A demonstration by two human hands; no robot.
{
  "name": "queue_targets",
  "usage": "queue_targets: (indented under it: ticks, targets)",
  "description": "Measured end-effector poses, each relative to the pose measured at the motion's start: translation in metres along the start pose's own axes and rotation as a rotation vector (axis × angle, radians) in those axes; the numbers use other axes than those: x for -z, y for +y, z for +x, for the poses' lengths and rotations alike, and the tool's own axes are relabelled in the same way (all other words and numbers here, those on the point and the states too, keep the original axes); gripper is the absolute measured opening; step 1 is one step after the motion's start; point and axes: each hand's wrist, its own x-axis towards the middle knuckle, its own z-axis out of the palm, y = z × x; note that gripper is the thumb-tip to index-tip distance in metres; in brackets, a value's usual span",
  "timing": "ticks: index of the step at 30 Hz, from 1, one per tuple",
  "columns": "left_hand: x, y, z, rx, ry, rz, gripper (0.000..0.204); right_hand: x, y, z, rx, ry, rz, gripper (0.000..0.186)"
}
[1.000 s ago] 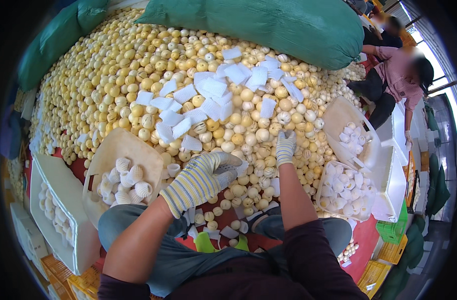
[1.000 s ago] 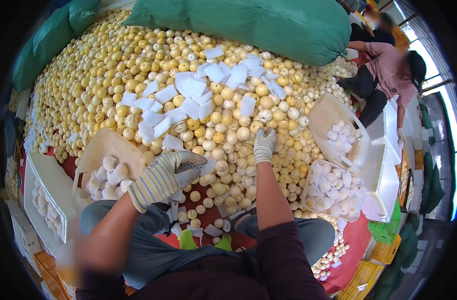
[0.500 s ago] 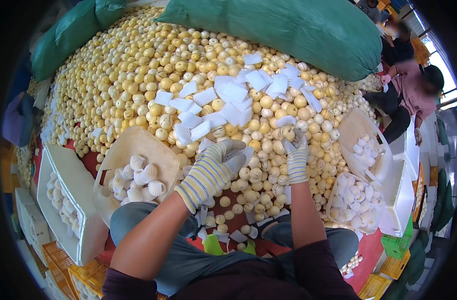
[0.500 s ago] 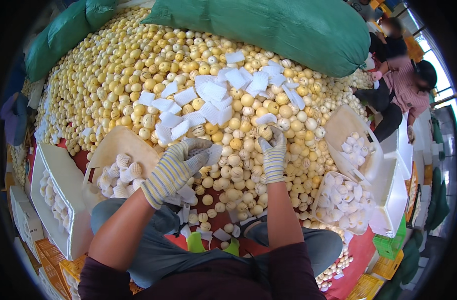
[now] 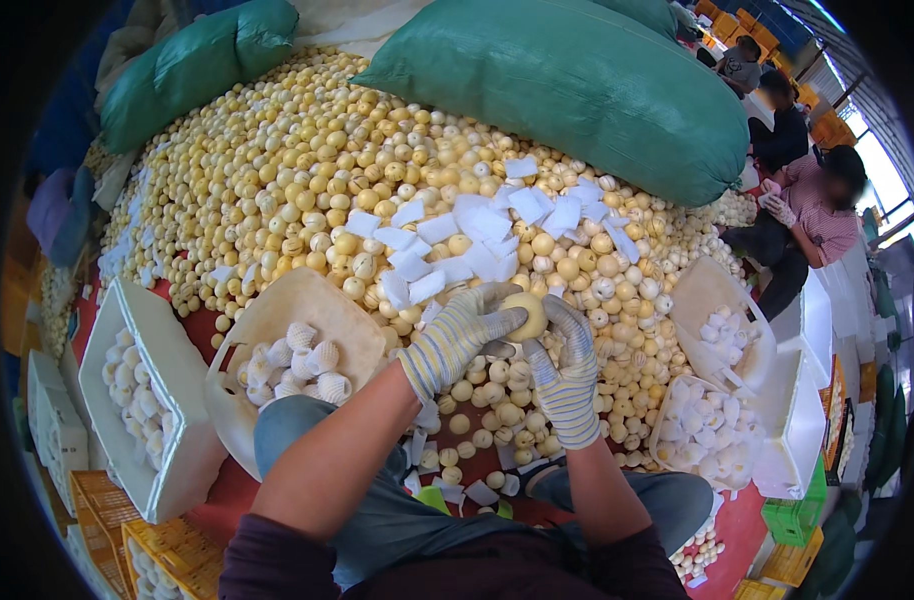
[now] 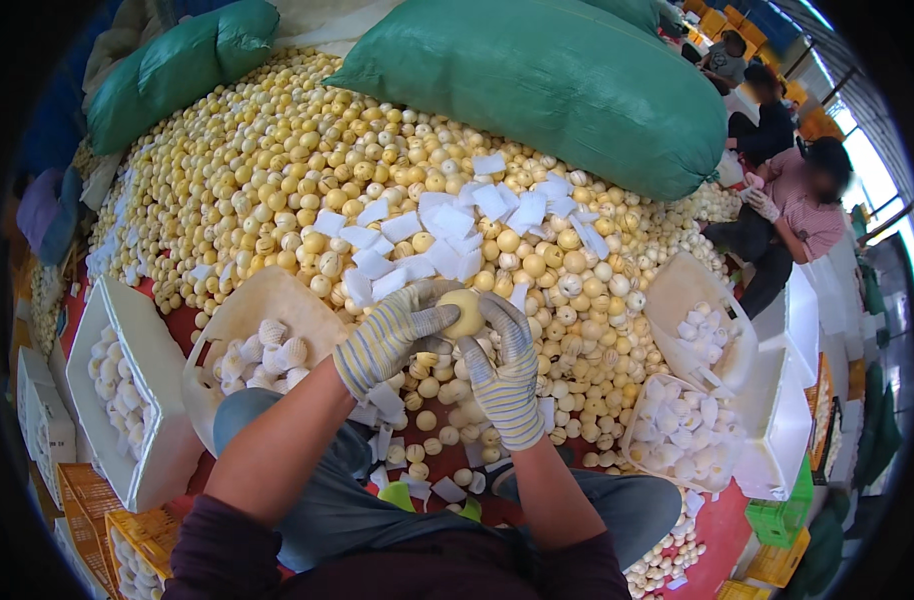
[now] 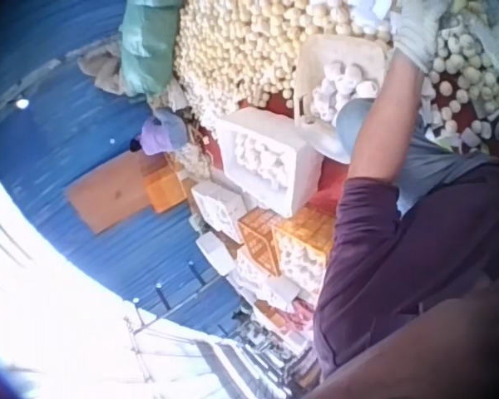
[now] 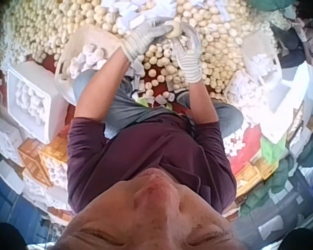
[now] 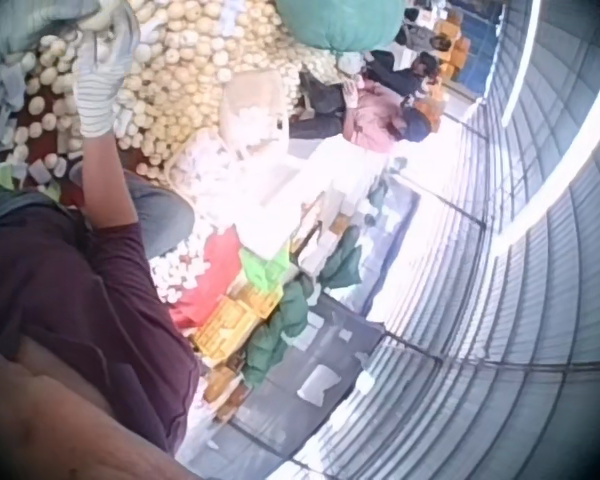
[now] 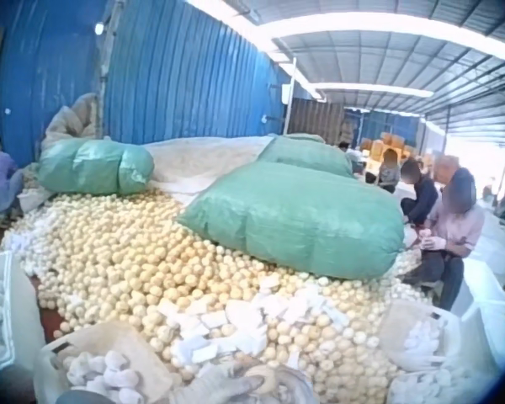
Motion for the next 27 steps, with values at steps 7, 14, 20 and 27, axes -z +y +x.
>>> queue_targets:
  ticks: [7, 14, 20, 27]
  targets:
    - [-0.004, 0.012, -0.020, -0.151, -0.107, 0.011, 0.068, 0.013, -0.013, -0.001, -0.171, 0.104, 0.263, 0.044]
    - [-0.016, 0.026, -0.037, -0.113, -0.308, -0.206, 0.087, 0.018, 0.009, -0.007, -0.718, -0.043, 1.401, 0.070]
    - [-0.010, 0.028, -0.035, -0.143, -0.375, -0.134, 0.085, 0.001, -0.001, -0.006, -0.697, -0.122, 1.673, 0.076]
    - [-0.016, 0.031, -0.030, -0.204, -0.244, 0.164, 0.085, 0.020, -0.019, -0.003, -0.364, 0.186, 1.012, 0.050]
